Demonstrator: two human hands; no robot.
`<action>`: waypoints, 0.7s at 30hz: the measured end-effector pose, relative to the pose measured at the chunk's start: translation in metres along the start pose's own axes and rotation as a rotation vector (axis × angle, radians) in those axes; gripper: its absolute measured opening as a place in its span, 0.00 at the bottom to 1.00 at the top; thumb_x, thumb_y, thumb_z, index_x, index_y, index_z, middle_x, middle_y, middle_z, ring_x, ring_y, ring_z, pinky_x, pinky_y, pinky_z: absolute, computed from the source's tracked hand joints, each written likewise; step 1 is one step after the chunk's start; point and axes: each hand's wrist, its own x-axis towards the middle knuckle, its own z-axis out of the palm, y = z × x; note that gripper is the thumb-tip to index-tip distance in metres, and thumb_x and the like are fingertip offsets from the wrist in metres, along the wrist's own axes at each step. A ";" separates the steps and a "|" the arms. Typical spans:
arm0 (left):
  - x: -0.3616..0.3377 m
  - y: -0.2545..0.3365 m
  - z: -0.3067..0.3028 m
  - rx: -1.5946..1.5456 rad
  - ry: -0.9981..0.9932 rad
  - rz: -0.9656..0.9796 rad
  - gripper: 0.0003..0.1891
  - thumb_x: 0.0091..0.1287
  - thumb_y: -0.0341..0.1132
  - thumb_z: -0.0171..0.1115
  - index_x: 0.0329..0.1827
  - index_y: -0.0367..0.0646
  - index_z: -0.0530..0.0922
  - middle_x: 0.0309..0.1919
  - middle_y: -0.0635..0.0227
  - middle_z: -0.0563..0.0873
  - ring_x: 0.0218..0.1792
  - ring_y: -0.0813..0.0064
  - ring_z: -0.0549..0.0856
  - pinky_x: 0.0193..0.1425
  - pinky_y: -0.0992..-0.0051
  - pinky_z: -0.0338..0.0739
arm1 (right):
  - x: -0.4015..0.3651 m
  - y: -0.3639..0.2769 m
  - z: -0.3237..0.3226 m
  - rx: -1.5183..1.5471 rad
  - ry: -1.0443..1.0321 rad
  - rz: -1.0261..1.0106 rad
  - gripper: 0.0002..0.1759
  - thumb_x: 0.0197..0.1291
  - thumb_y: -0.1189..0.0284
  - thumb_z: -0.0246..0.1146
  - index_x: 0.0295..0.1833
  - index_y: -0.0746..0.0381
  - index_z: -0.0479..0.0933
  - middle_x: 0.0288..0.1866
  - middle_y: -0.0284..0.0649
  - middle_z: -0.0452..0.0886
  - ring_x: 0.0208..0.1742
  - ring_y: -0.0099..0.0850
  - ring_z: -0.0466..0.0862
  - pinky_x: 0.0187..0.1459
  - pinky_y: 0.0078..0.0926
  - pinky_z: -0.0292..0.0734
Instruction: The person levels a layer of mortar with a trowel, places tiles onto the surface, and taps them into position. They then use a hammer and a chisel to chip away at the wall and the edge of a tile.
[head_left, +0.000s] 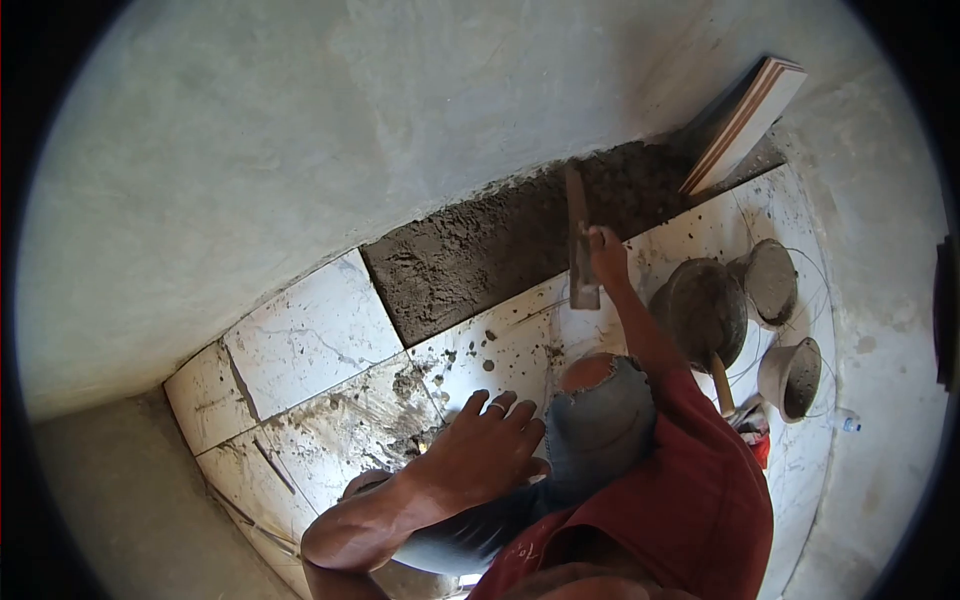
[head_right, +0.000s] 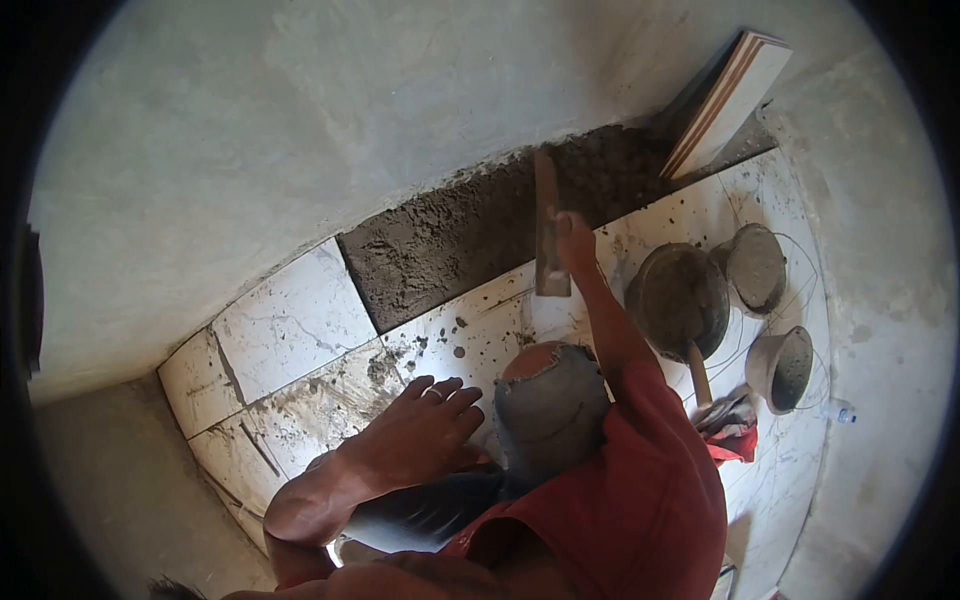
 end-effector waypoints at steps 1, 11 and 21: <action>-0.002 -0.001 -0.001 -0.005 0.006 -0.008 0.21 0.61 0.46 0.56 0.44 0.35 0.74 0.50 0.51 0.75 0.54 0.53 0.73 0.58 0.61 0.64 | -0.007 0.001 0.000 -0.001 -0.008 -0.007 0.21 0.64 0.58 0.47 0.45 0.64 0.74 0.42 0.52 0.79 0.48 0.47 0.78 0.47 0.38 0.71; 0.000 0.000 0.004 0.024 0.040 0.031 0.22 0.61 0.48 0.55 0.43 0.35 0.75 0.50 0.52 0.75 0.53 0.55 0.74 0.58 0.61 0.63 | -0.107 0.021 0.060 0.080 -0.240 -0.146 0.16 0.63 0.66 0.45 0.40 0.66 0.73 0.36 0.51 0.76 0.41 0.48 0.76 0.45 0.39 0.69; -0.006 -0.004 -0.001 0.010 0.066 -0.006 0.21 0.60 0.47 0.57 0.43 0.35 0.74 0.49 0.52 0.75 0.53 0.54 0.74 0.58 0.61 0.64 | -0.069 0.038 0.062 0.265 -0.343 -0.080 0.16 0.65 0.63 0.45 0.42 0.63 0.73 0.27 0.40 0.74 0.29 0.31 0.76 0.35 0.32 0.73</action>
